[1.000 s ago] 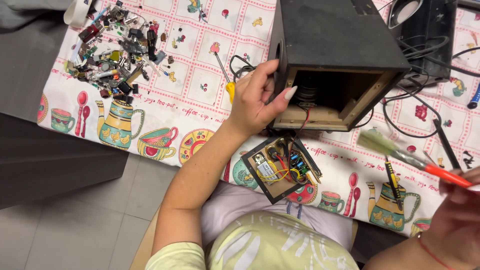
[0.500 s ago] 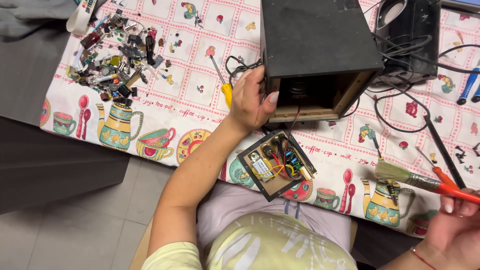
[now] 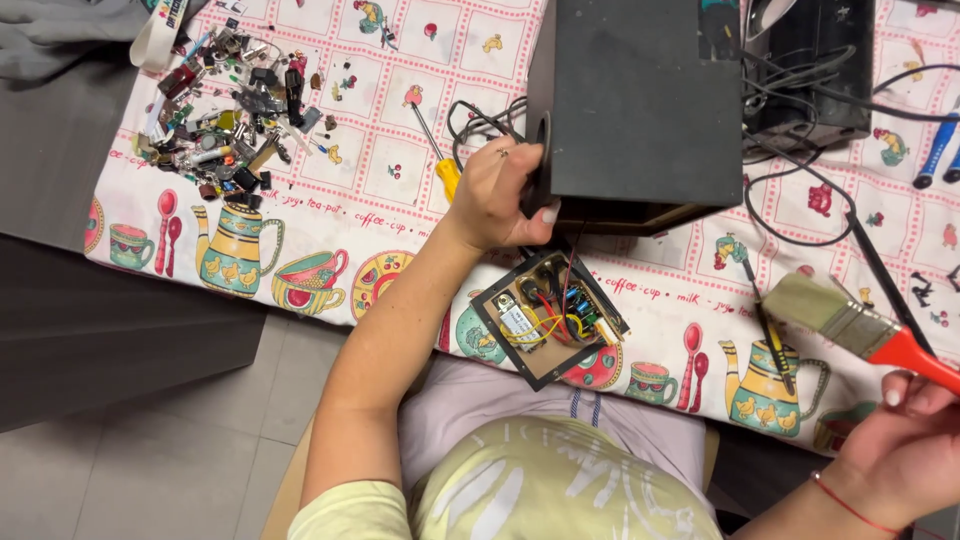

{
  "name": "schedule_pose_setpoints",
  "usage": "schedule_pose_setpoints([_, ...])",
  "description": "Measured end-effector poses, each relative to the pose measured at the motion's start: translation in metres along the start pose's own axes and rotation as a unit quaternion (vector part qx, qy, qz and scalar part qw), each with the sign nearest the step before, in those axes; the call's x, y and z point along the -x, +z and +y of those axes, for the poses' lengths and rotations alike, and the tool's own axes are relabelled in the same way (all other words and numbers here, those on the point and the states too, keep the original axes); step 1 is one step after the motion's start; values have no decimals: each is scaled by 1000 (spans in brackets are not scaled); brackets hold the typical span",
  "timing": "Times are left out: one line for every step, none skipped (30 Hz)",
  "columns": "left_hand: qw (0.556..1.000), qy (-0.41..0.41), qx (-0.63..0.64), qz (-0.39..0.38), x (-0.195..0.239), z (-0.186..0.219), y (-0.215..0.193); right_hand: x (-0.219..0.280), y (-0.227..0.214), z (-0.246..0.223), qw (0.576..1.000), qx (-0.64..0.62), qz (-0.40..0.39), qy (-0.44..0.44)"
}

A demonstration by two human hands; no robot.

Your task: The person uses a thin brush to clean dust from a small circuit board and then uses a larger brush to clean the interior of a black speaker enclosure. The person handles the circuit board and speaker while seated at a table with various tools and electronic parts.

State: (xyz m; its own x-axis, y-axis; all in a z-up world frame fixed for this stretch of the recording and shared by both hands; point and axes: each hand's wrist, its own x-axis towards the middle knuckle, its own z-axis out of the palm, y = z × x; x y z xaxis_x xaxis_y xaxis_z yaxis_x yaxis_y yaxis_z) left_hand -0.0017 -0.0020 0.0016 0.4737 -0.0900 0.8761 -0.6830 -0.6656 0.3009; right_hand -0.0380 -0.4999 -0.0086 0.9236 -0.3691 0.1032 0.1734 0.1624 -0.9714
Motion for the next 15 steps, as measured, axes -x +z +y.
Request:
schedule_pose_setpoints([1000, 0, 2, -2, 2, 0, 0, 2, 0, 1, 1000, 0, 2, 1])
schedule_pose_setpoints([1000, -13, -11, 4, 4, 0, 1, 3, -1, 1, 999, 21, 28, -4])
schedule_pose_setpoints([999, -23, -25, 11, 4, -2, 1, 4, 1, 3, 998, 39, 54, -11])
schedule_pose_setpoints([999, -19, -24, 10, 3, -5, -2, 3, 5, 6, 998, 36, 56, -12])
schedule_pose_setpoints([999, -26, -31, 13, 3, -6, -3, 4, 7, 6, 997, 32, 74, -17])
schedule_pose_setpoints([999, -32, -38, 16, 4, -7, -3, 4, 8, 6, 995, 28, 93, -23])
schedule_pose_setpoints([999, -30, -35, 15, 5, -10, -4, 9, 21, -3, 995, 27, 97, -24])
schedule_pose_setpoints([999, -36, -30, 9, 5, -12, -4, 13, 34, -11, 993, 37, 115, -3])
schedule_pose_setpoints([999, -42, -27, 4, 7, -14, -5, 16, 48, -20, 990, 46, 131, 17])
schedule_pose_setpoints([999, -41, -25, 3, 7, -14, -10, 19, 54, -25, 990, 46, 134, 17])
schedule_pose_setpoints([998, -54, -18, -13, 7, -15, -15, 22, 62, -31, 988, 33, 147, 36])
schedule_pose_setpoints([997, -67, -12, -30, 7, -16, -20, 25, 69, -36, 985, 20, 161, 55])
schedule_pose_setpoints([997, -67, -13, -31, 9, -16, -21, 24, 63, -33, 985, 19, 161, 57])
schedule_pose_setpoints([997, -66, -18, -42, 11, -16, -22, 24, 56, -30, 986, -13, 134, 95])
schedule_pose_setpoints([996, -65, -24, -52, 13, -17, -23, 22, 51, -27, 984, -45, 107, 132])
